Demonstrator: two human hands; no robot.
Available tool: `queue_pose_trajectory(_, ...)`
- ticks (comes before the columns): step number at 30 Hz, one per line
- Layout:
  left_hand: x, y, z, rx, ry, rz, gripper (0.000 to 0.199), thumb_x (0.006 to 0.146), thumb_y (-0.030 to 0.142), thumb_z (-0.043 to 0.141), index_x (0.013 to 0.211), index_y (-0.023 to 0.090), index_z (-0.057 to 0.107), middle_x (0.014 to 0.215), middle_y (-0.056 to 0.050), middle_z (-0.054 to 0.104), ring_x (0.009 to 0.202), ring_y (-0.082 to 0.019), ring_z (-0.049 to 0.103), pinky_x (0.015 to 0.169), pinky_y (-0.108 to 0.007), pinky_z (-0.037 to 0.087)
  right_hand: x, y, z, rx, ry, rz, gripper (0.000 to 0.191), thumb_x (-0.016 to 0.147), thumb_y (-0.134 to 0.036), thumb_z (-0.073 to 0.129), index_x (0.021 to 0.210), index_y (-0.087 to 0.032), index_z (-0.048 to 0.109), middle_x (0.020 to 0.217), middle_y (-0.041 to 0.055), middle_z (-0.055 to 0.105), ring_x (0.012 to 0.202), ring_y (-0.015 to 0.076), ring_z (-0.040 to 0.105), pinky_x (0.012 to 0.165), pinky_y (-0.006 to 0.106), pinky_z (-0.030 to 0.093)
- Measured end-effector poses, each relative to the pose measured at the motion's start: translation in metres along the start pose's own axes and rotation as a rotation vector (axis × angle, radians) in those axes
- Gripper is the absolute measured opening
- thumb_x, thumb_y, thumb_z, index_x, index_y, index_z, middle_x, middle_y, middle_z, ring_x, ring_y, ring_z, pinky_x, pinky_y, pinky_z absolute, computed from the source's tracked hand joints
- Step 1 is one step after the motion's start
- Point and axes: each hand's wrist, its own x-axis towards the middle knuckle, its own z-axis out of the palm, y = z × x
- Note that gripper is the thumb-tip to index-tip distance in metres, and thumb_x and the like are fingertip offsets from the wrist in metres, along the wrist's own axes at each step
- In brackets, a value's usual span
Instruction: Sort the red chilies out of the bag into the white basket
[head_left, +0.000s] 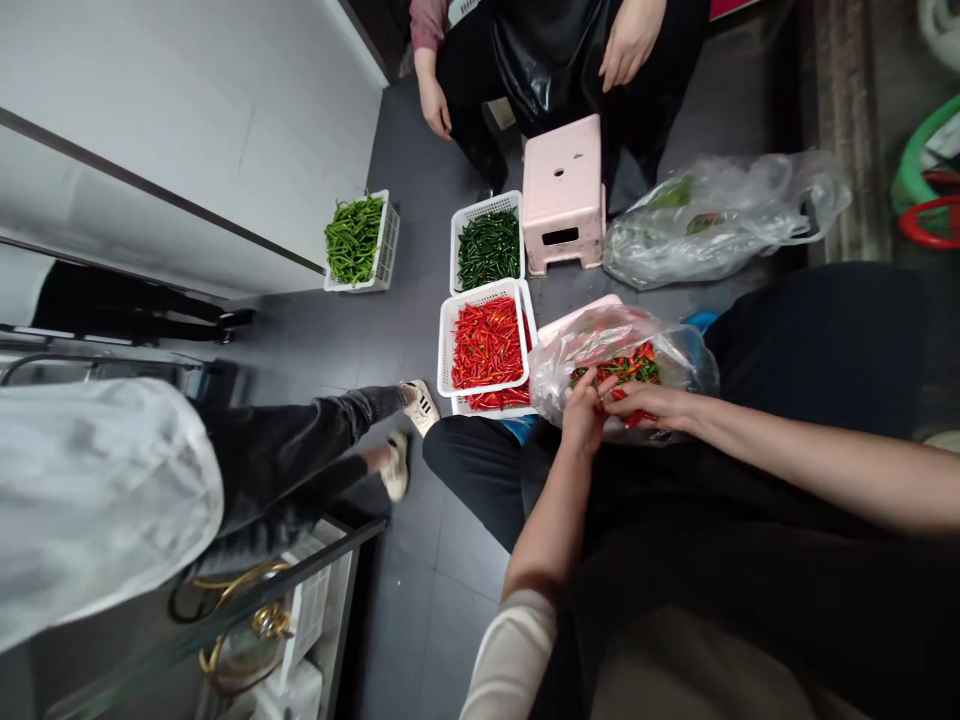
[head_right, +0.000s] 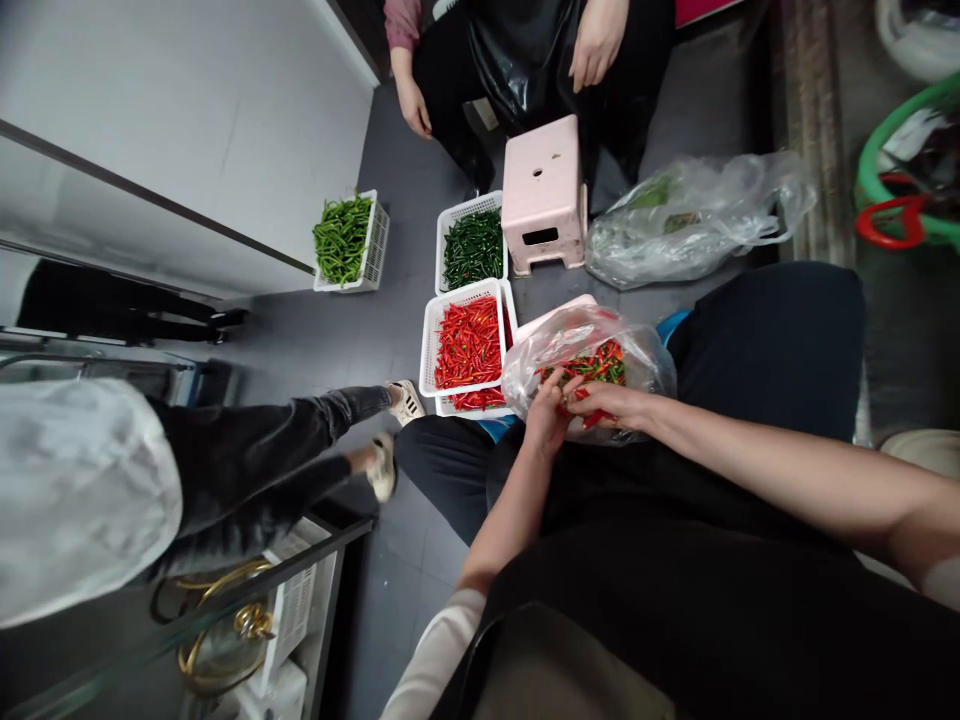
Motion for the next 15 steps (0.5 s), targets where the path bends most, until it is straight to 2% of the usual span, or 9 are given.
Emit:
queue_pose_trajectory(3,0.007,-0.01,0.0,0.106,0.191,0.061,0.036,0.082,0.018,0.052,0.118,0.018,0.056,0.091,-0.006,0.066,0.072,-0.013,0.061,0.072,-0.025,0.048,0.009,0.002,0.0,-0.401,0.009,-0.052,0.026,0.063,-0.037,0.066,0.059,-0.018,0.05,0.053,-0.0004,0.048,0.046,0.0111,0.041,0.044,0.024,0.029)
queue_pose_trajectory(6,0.013,-0.014,0.0,0.188,0.297,0.116,0.034,0.08,0.016,0.055,0.114,0.019,0.059,0.079,-0.002,0.063,0.064,-0.011,0.057,0.068,-0.023,0.047,0.016,-0.003,0.002,-0.838,0.179,-0.053,0.013,0.067,-0.025,0.062,0.058,-0.019,0.054,0.06,0.0028,0.057,0.057,0.0165,0.051,0.053,0.026,0.033)
queue_pose_trajectory(8,0.016,-0.013,-0.001,0.152,0.281,0.076,0.04,0.079,0.02,0.058,0.119,0.021,0.054,0.072,0.001,0.059,0.056,-0.01,0.054,0.063,-0.024,0.047,0.019,-0.009,0.003,-0.973,0.289,-0.01,0.011,0.075,-0.025,0.056,0.066,-0.02,0.058,0.067,0.0044,0.062,0.063,0.0185,0.055,0.056,0.026,0.034)
queue_pose_trajectory(11,0.015,-0.01,-0.001,0.075,0.186,-0.024,0.046,0.075,0.02,0.062,0.119,0.019,0.05,0.066,0.003,0.055,0.051,-0.008,0.051,0.061,-0.024,0.046,0.022,-0.017,0.002,-1.079,0.434,-0.019,0.019,0.084,-0.03,0.048,0.077,-0.02,0.062,0.079,0.0078,0.065,0.072,0.0216,0.058,0.061,0.028,0.036)
queue_pose_trajectory(13,0.012,-0.008,-0.002,0.09,0.127,-0.053,0.044,0.07,0.013,0.065,0.112,0.016,0.053,0.064,0.003,0.055,0.052,-0.008,0.051,0.062,-0.023,0.046,0.023,-0.019,-0.004,-1.116,0.466,-0.015,0.021,0.085,-0.034,0.049,0.08,-0.019,0.063,0.082,0.0096,0.066,0.076,0.0239,0.058,0.063,0.029,0.037)
queue_pose_trajectory(15,0.009,-0.004,-0.005,0.112,0.158,-0.057,0.042,0.065,0.007,0.065,0.106,0.015,0.056,0.064,0.001,0.057,0.054,-0.008,0.053,0.062,-0.023,0.046,0.024,-0.02,-0.015,-1.104,0.432,0.067,0.022,0.081,-0.039,0.056,0.076,-0.019,0.064,0.079,0.0102,0.065,0.076,0.0256,0.059,0.065,0.031,0.038)
